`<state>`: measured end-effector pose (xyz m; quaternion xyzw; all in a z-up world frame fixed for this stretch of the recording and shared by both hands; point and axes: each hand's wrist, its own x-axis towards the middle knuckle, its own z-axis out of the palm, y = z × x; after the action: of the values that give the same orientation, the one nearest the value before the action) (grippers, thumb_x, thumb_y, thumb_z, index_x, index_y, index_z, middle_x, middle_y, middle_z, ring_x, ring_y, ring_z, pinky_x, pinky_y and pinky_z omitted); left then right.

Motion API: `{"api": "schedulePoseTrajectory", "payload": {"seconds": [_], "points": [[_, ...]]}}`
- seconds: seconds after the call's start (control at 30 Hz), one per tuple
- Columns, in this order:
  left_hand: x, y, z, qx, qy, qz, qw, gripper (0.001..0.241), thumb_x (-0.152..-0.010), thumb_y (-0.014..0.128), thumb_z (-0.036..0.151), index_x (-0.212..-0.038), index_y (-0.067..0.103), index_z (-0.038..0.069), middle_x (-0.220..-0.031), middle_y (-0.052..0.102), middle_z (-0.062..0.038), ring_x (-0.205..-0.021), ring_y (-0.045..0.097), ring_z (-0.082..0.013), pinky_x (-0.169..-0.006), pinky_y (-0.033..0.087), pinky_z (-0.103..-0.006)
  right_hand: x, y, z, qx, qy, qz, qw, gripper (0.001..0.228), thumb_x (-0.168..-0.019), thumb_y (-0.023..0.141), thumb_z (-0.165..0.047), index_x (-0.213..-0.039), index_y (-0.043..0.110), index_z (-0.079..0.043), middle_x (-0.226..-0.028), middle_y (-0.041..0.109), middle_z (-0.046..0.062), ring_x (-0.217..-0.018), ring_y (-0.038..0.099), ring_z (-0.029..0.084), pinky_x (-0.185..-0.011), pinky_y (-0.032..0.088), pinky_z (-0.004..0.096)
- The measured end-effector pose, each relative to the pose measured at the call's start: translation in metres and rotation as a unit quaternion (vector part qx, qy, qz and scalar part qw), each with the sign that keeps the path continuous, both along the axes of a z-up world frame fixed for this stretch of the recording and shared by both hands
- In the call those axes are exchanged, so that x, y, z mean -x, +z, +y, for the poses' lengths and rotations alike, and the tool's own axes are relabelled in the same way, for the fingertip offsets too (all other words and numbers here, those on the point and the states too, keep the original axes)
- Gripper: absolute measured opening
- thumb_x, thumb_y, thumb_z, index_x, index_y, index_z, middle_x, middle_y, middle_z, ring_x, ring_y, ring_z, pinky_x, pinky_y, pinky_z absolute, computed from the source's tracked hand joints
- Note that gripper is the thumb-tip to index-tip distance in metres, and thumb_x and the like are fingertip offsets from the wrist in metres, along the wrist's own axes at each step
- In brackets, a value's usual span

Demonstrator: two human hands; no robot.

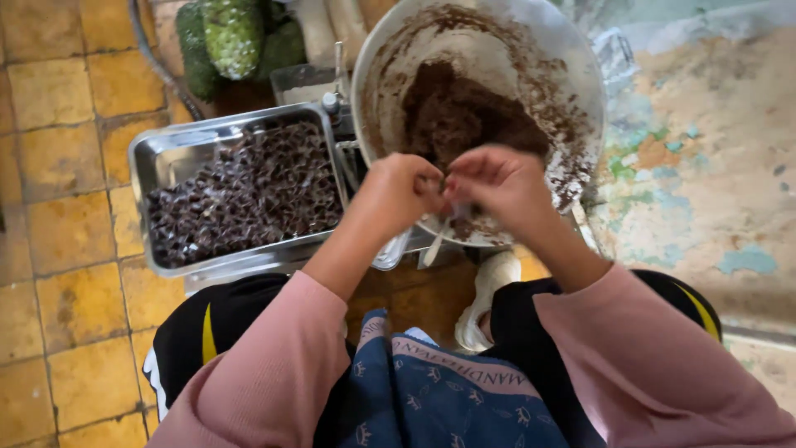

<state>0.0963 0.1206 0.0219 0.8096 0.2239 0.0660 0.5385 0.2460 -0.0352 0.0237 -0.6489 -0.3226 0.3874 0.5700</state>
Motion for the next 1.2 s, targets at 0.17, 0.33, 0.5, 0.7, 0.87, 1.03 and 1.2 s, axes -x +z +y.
{"api": "schedulePoseTrajectory", "payload": {"seconds": [0.17,0.33,0.5,0.7,0.87,1.03,1.2], "points": [[-0.005,0.008,0.003,0.031,0.017,-0.067,0.997,0.012,-0.084,0.074,0.005,-0.094,0.079,0.001,-0.074,0.078,-0.010,-0.064,0.075,-0.0132,-0.061,0.058,-0.0276,-0.037,-0.008,-0.022,0.083,-0.014,-0.172,0.981,0.020,-0.096,0.069,-0.005,-0.116,0.071,-0.003,-0.100,0.077,0.009,-0.087,0.076,0.018,-0.078,0.062,0.031],[-0.003,0.012,0.007,0.031,0.048,-0.005,0.998,0.010,-0.087,0.075,0.012,-0.089,0.076,0.002,-0.071,0.077,-0.009,-0.063,0.075,-0.0124,-0.059,0.056,-0.0271,0.019,-0.089,-0.047,0.277,0.196,-0.382,0.859,0.053,-0.070,0.063,0.011,-0.117,0.071,-0.013,-0.106,0.060,0.014,-0.097,0.062,0.032,-0.079,0.054,0.043],[0.004,0.002,0.010,-0.016,0.057,0.005,0.998,0.018,-0.084,0.081,0.016,-0.084,0.074,-0.001,-0.069,0.074,-0.009,-0.061,0.073,-0.0147,-0.058,0.055,-0.0278,0.055,-0.142,-0.055,-0.035,0.192,-0.519,0.832,0.031,-0.079,0.067,-0.002,-0.110,0.066,-0.005,-0.105,0.058,0.018,-0.098,0.063,0.037,-0.079,0.054,0.044],[0.006,-0.024,0.013,0.014,0.039,0.008,0.999,0.018,-0.088,0.080,0.014,-0.089,0.072,-0.002,-0.074,0.076,-0.008,-0.067,0.073,-0.0138,-0.060,0.056,-0.0274,0.017,-0.135,-0.043,-0.033,0.115,-0.394,0.911,0.025,-0.087,0.063,-0.001,-0.110,0.069,-0.007,-0.103,0.072,0.015,-0.091,0.071,0.031,-0.078,0.058,0.039],[0.013,-0.029,0.016,0.037,0.041,0.029,0.998,0.015,-0.089,0.077,0.014,-0.094,0.072,0.000,-0.082,0.078,-0.006,-0.075,0.076,-0.0111,-0.067,0.060,-0.0258,-0.058,-0.120,-0.027,-0.006,-0.108,-0.156,0.982,0.013,-0.103,0.053,-0.010,-0.104,0.063,-0.002,-0.096,0.074,0.009,-0.083,0.075,0.014,-0.071,0.062,0.030],[0.020,-0.032,0.016,0.022,0.030,0.073,0.997,0.016,-0.090,0.076,0.015,-0.097,0.073,0.000,-0.083,0.079,-0.008,-0.077,0.076,-0.0128,-0.070,0.059,-0.0275,-0.094,-0.106,-0.041,0.038,-0.183,-0.207,0.960,0.029,-0.115,0.056,-0.013,-0.092,0.064,0.003,-0.091,0.071,0.015,-0.075,0.060,0.020,-0.070,0.050,0.036],[0.022,-0.042,0.016,-0.005,0.018,0.094,0.995,0.018,-0.092,0.074,0.015,-0.103,0.075,0.002,-0.089,0.080,-0.008,-0.084,0.079,-0.0136,-0.074,0.061,-0.0286,-0.075,-0.143,-0.034,0.055,-0.149,-0.420,0.893,0.018,-0.103,0.059,-0.010,-0.096,0.071,0.003,-0.100,0.070,0.021,-0.087,0.069,0.033,-0.081,0.055,0.042]]}}
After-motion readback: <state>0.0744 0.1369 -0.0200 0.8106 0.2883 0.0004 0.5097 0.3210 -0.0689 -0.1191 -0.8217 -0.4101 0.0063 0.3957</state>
